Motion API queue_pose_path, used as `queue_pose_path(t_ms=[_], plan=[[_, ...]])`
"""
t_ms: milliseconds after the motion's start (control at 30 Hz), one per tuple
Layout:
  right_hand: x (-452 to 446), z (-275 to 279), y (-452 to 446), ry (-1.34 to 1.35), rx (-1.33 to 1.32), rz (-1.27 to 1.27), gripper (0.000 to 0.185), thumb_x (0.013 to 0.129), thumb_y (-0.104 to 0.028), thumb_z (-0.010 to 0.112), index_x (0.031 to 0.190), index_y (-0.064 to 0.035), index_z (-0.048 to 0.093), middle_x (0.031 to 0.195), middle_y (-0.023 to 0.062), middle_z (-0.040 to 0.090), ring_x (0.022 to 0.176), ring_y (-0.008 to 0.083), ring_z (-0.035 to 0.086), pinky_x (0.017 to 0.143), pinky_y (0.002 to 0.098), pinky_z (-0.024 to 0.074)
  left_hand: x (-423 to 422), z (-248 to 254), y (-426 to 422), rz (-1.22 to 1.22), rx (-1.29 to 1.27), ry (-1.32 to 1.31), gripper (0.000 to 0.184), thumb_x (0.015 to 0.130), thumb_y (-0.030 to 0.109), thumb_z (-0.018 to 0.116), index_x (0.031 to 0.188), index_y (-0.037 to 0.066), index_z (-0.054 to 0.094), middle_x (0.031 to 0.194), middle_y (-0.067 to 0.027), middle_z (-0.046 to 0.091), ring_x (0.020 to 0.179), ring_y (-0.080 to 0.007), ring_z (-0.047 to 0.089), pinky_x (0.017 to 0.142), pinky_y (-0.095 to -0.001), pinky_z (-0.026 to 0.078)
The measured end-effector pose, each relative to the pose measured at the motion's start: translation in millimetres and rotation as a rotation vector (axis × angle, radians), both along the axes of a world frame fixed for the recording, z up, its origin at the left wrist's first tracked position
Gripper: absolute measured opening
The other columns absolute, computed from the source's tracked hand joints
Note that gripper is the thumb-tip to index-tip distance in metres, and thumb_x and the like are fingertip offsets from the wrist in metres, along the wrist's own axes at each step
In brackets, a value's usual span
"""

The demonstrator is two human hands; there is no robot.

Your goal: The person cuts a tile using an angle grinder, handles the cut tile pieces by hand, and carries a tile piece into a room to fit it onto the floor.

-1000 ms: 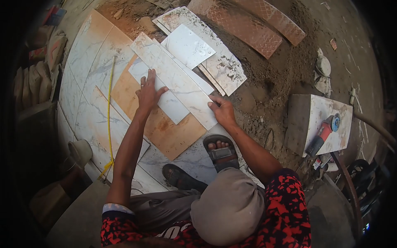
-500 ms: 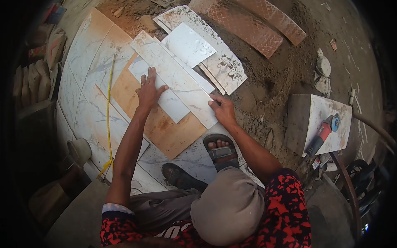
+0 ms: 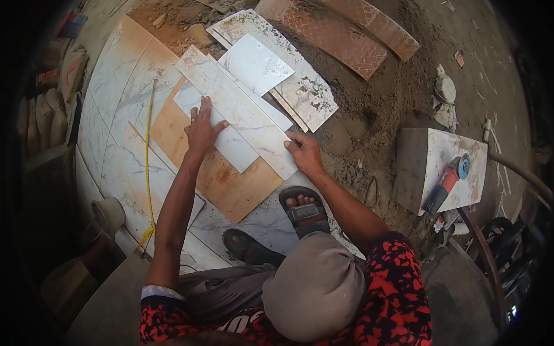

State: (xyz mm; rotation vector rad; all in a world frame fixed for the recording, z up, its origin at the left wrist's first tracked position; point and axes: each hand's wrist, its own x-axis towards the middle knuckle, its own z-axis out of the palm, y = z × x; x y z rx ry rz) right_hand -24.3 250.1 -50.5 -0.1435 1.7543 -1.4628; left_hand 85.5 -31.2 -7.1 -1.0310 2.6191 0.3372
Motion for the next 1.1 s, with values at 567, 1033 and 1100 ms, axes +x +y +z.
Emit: queue_pose_path(t_ms=[567,1033,1100], plan=[[-1.0,3.9,0.6,-0.056,-0.014,0.005,0.031,0.089,-0.007,0.067,0.118,0.0037,0.066,0.103,0.0079,0.07,0.089,0.0112,0.063,0.08,0.0256,0.0505,0.7,-1.9,-0.9,0.001,0.008,0.005,0.098,0.082,0.054,0.068,0.157,0.016,0.016,0.163,-0.0033,0.02,0.143,-0.0398,0.025,0.096,-0.0657,0.037],[-0.8,-2.4,2.2,-0.042,0.022,0.024,0.032,0.089,-0.008,0.067,0.119,0.0049,0.065,0.103,0.0085,0.07,0.09,0.0117,0.063,0.081,0.0257,0.0503,0.0,3.3,1.3,0.007,0.011,-0.012,0.096,0.084,0.054,0.066,0.156,0.016,0.016,0.163,-0.0014,0.019,0.145,-0.0372,0.023,0.098,-0.0669,0.035],[-0.5,-3.1,1.4,-0.037,0.025,0.025,0.032,0.089,-0.008,0.067,0.118,0.0048,0.065,0.103,0.0084,0.07,0.089,0.0116,0.063,0.081,0.0257,0.0504,0.2,2.5,0.9,0.007,0.007,-0.015,0.096,0.084,0.055,0.066,0.156,0.016,0.016,0.163,-0.0013,0.019,0.145,-0.0373,0.023,0.098,-0.0667,0.035]])
